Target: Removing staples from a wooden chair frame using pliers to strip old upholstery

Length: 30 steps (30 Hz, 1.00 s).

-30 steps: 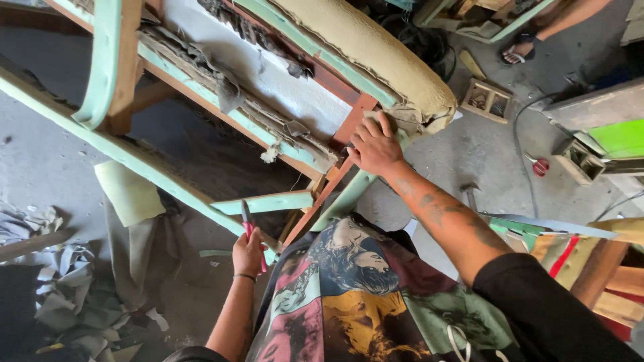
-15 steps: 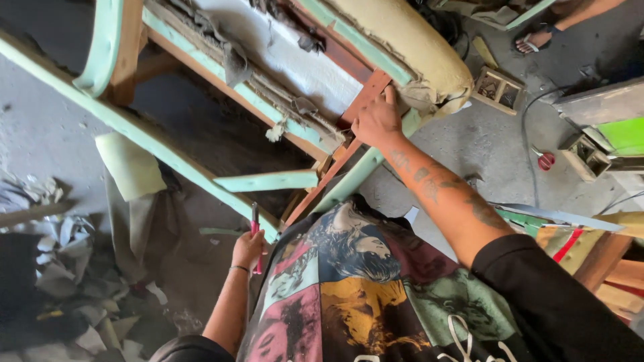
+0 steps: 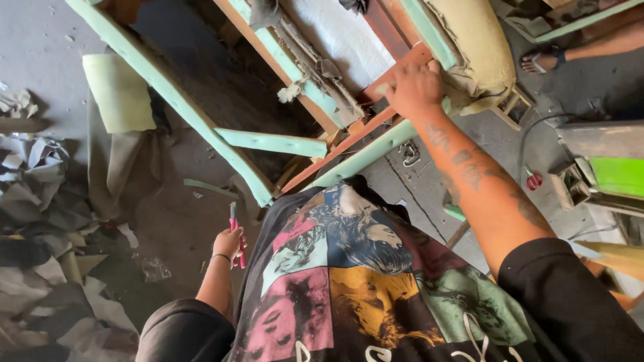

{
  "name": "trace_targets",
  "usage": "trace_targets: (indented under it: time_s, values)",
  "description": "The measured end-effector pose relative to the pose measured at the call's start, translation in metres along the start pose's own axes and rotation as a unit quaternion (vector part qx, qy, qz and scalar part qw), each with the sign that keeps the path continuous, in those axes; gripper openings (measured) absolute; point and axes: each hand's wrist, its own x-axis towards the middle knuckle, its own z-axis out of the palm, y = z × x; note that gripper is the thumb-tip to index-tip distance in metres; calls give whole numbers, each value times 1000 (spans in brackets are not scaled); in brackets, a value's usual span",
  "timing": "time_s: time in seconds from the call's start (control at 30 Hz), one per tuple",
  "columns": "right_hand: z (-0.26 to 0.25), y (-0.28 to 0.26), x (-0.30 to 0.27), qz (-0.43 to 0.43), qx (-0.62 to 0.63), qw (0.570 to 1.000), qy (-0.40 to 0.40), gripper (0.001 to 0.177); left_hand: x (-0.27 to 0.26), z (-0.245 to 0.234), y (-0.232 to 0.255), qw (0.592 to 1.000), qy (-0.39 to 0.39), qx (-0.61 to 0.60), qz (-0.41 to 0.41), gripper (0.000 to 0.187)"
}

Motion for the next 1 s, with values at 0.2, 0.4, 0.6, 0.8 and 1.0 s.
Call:
trace_targets:
  time_s: [0.2, 0.4, 0.6, 0.8, 1.0]
  values:
    - [-11, -2, 14, -8, -45, 989, -138, 71, -10, -3, -33, 992, 34, -117, -25, 17]
    - [-1, 7, 20, -83, -45, 988, -121, 74, -33, 43, -51, 982, 81, -169, 0, 38]
    - [7, 14, 16, -132, -42, 987, -77, 80, -36, 180, -70, 849, 97, -520, -14, 32]
    - [31, 44, -2, -332, 155, 912, 185, 50, -135, 237, -37, 865, 70, -496, -35, 36]
    - [28, 32, -5, -309, -108, 942, 72, 90, -128, 285, -66, 750, 92, -654, -44, 20]
